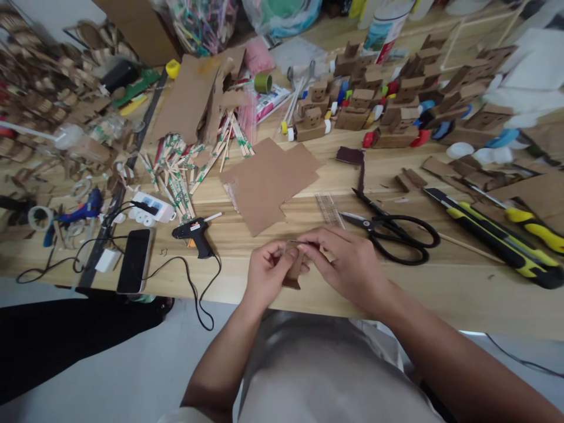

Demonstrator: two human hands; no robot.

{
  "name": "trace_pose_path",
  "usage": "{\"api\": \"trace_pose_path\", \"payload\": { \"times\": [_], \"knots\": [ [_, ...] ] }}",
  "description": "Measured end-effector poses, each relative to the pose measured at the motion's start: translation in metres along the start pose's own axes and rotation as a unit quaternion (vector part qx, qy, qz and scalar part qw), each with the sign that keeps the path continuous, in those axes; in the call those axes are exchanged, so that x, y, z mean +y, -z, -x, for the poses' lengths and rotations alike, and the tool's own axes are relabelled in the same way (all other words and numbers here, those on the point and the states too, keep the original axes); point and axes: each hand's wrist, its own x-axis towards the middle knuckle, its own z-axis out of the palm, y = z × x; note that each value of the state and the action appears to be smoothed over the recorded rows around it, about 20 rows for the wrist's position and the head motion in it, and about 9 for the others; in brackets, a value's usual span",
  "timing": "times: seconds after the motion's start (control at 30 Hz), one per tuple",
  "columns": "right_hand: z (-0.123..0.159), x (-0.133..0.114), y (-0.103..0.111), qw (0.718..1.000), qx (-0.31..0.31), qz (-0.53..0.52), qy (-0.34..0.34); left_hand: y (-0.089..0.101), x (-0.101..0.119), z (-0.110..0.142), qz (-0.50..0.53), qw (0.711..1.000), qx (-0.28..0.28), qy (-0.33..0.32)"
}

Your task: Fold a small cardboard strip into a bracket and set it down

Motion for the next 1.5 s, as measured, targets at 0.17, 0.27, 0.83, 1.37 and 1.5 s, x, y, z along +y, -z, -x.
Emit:
{"api": "trace_pose_path", "payload": {
  "times": [0.17, 0.27, 0.83, 1.37, 1.5],
  "knots": [
    [-0.001, -0.001, 0.004, 0.998, 0.007, 0.013, 0.057, -0.008, 0.005, -0.002, 0.011, 0.999, 0.040, -0.021],
    [-0.001, 0.000, 0.002, 0.992, 0.033, 0.037, 0.118, -0.011, 0.005, -0.005, 0.027, 0.998, 0.046, -0.025],
    [0.003, 0.004, 0.008, 0.968, -0.021, -0.229, -0.103, -0.019, -0.001, 0.002, 0.037, 0.995, 0.058, -0.077],
    [0.001, -0.005, -0.009, 0.917, 0.059, -0.334, -0.211, -0.011, -0.016, -0.002, -0.169, 0.922, 0.142, -0.318],
    [-0.004, -0.007, -0.006, 0.904, 0.040, -0.353, -0.237, -0.007, -0.010, -0.003, -0.226, 0.884, 0.156, -0.379]
  ]
}}
